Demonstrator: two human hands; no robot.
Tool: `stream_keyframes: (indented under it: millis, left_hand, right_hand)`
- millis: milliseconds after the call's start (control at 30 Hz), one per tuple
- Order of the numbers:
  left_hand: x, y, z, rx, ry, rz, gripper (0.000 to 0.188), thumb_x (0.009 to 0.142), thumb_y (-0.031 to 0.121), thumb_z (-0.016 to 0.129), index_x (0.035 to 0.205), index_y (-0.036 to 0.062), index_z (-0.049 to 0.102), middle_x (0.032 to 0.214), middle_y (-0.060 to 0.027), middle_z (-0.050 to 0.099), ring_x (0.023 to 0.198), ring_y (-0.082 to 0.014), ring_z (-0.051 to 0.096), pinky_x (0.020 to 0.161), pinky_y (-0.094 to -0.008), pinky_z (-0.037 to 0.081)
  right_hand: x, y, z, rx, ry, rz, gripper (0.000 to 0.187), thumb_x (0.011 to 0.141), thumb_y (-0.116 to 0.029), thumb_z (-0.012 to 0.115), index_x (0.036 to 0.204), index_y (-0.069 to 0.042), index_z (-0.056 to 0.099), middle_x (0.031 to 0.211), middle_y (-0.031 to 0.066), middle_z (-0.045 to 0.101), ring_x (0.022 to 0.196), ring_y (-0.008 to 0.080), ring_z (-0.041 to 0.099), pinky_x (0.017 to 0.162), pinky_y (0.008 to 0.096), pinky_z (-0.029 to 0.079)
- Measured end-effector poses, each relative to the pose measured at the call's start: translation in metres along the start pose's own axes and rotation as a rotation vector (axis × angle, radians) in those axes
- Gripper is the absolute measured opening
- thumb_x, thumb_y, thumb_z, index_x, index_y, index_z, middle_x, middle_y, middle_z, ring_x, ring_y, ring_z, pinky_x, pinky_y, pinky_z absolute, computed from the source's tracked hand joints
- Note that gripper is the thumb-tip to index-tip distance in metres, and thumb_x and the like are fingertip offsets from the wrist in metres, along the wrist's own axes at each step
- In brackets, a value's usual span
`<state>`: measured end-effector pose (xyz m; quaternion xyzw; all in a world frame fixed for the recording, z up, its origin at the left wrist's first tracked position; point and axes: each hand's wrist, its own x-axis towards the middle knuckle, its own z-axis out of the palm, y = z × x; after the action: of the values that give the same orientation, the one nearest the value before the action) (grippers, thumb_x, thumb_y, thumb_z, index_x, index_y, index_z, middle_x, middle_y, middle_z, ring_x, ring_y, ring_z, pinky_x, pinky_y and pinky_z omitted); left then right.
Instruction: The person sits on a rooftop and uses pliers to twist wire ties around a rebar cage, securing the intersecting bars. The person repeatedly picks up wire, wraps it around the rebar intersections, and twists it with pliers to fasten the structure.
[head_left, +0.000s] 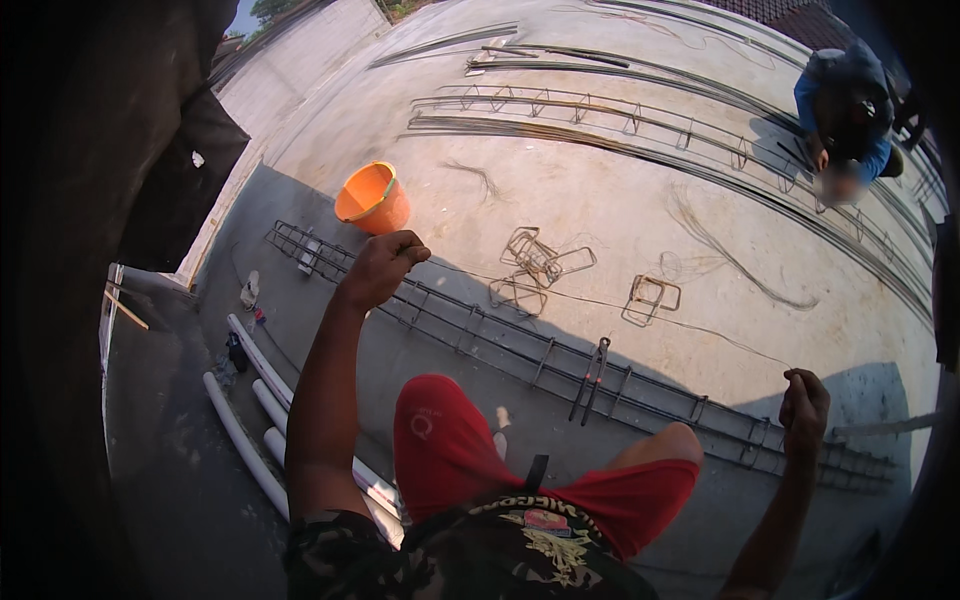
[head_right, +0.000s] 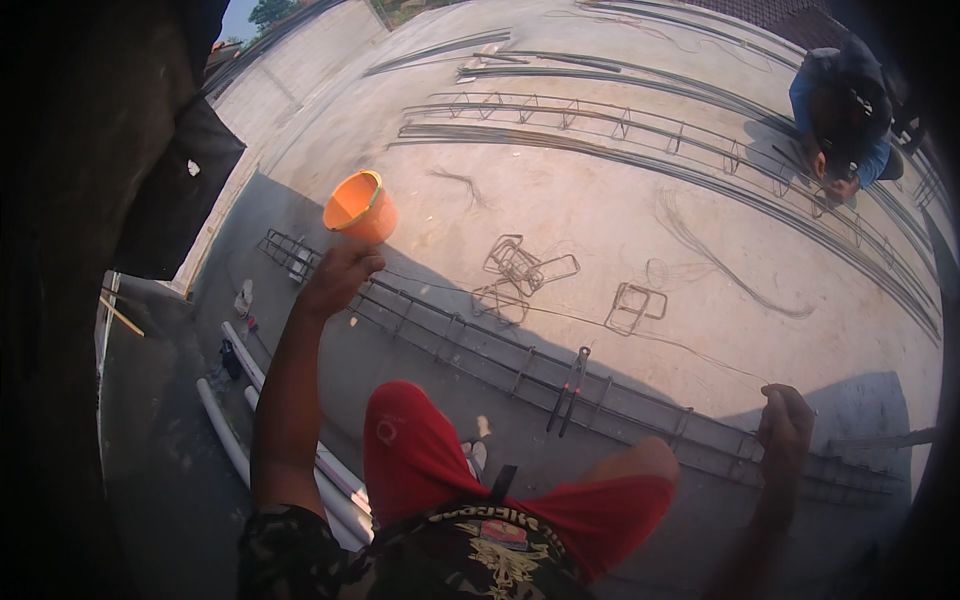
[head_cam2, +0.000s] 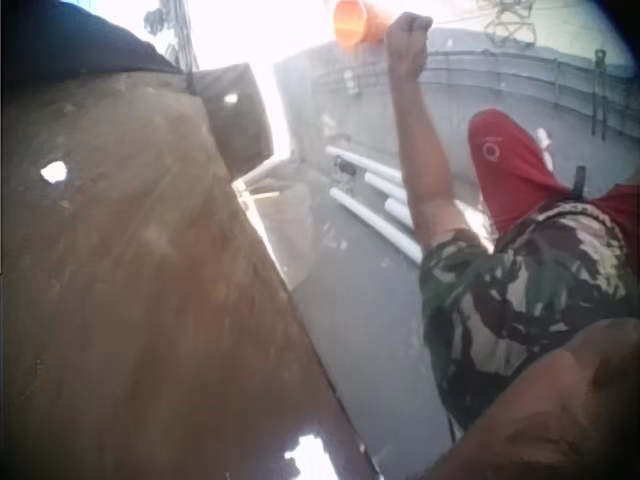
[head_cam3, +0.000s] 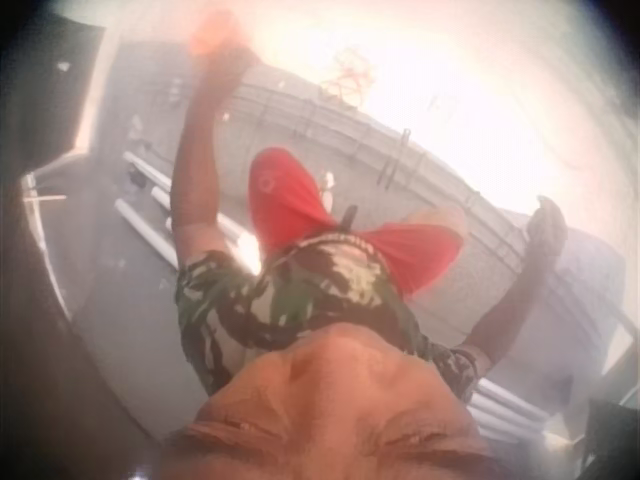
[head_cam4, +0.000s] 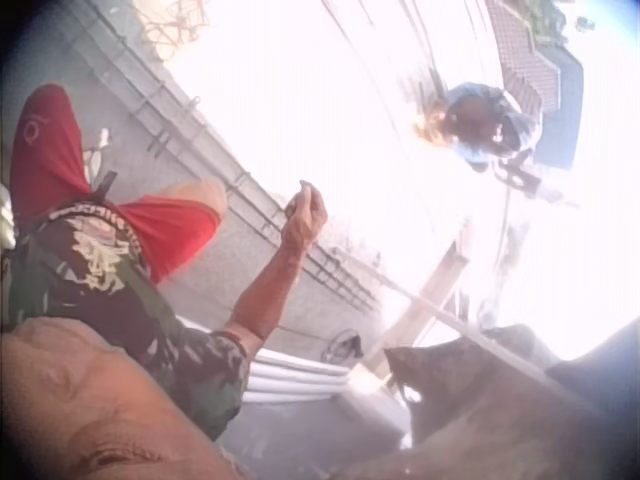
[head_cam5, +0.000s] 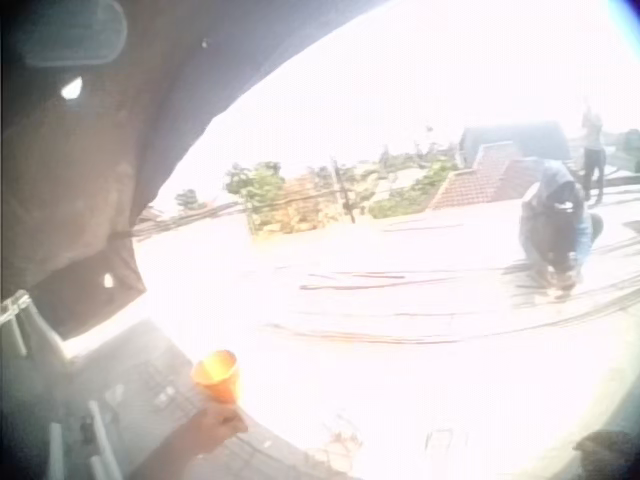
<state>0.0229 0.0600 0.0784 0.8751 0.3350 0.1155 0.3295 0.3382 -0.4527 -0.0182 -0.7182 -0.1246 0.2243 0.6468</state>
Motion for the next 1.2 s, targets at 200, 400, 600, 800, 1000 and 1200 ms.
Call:
stream_keyframes:
  millis: [200, 400, 600, 800, 1000, 1200]
  left_hand:
    - [-0.044, 0.034, -0.029, 0.043, 0.126, 0.002, 0.018, 0.089, 0.015, 0.063, 0.081, -0.0003, 0.062, 0.068, -0.0016, 0.052, 0.066, -0.0101, 0.048, 0.065, -0.0272, 0.041]
    - [-0.009, -0.024, -0.064, 0.273, 0.253, 0.097, 0.026, 0.091, 0.020, 0.064, 0.078, -0.0018, 0.060, 0.070, -0.0027, 0.052, 0.068, -0.0105, 0.047, 0.065, -0.0282, 0.041]
    - [0.040, -0.114, -0.047, 0.232, 0.072, -0.006, 0.032, 0.092, 0.027, 0.063, 0.076, 0.0000, 0.059, 0.069, -0.0018, 0.051, 0.069, -0.0102, 0.047, 0.065, -0.0277, 0.041]
    - [0.085, -0.164, 0.040, 0.006, -0.400, -0.021, 0.029, 0.091, 0.027, 0.064, 0.082, -0.0001, 0.062, 0.071, -0.0006, 0.052, 0.069, -0.0100, 0.047, 0.065, -0.0279, 0.042]
    - [0.073, -0.198, 0.084, -0.030, -0.858, -0.025, 0.027, 0.090, 0.024, 0.064, 0.084, -0.0020, 0.064, 0.068, -0.0034, 0.054, 0.067, -0.0126, 0.049, 0.065, -0.0302, 0.043]
    - [0.085, -0.211, 0.091, -0.004, -0.981, 0.081, 0.022, 0.091, 0.019, 0.059, 0.093, -0.0019, 0.066, 0.070, -0.0078, 0.062, 0.067, -0.0150, 0.057, 0.065, -0.0316, 0.047]
  right_hand:
    - [0.069, 0.058, 0.008, -0.843, -0.476, -0.583, 0.019, 0.090, -0.015, 0.061, 0.092, 0.003, 0.067, 0.067, 0.0078, 0.062, 0.061, 0.0178, 0.056, 0.061, 0.0337, 0.047]
    - [0.053, 0.003, 0.042, -0.525, -0.927, 0.330, 0.019, 0.087, -0.018, 0.065, 0.089, 0.000, 0.070, 0.066, 0.0000, 0.059, 0.062, 0.0073, 0.053, 0.056, 0.0248, 0.044]
    - [0.052, 0.043, 0.075, -1.245, -0.448, -0.378, 0.022, 0.089, -0.021, 0.057, 0.089, -0.002, 0.067, 0.070, 0.0114, 0.063, 0.066, 0.0241, 0.058, 0.063, 0.0360, 0.046]
    - [0.080, 0.101, 0.047, -1.110, 0.189, 0.097, 0.030, 0.092, -0.025, 0.050, 0.101, 0.000, 0.065, 0.100, 0.0178, 0.067, 0.086, 0.0336, 0.065, 0.072, 0.0434, 0.049]
    - [0.072, 0.083, 0.030, -0.177, 0.968, 0.145, 0.039, 0.097, -0.014, 0.047, 0.126, 0.012, 0.048, 0.117, 0.0172, 0.062, 0.110, 0.0321, 0.060, 0.088, 0.0460, 0.055]
    - [0.013, 0.022, -0.071, 0.235, 1.080, -0.055, 0.026, 0.102, -0.014, 0.041, 0.117, 0.005, 0.051, 0.105, 0.0161, 0.062, 0.095, 0.0276, 0.063, 0.082, 0.0426, 0.057]
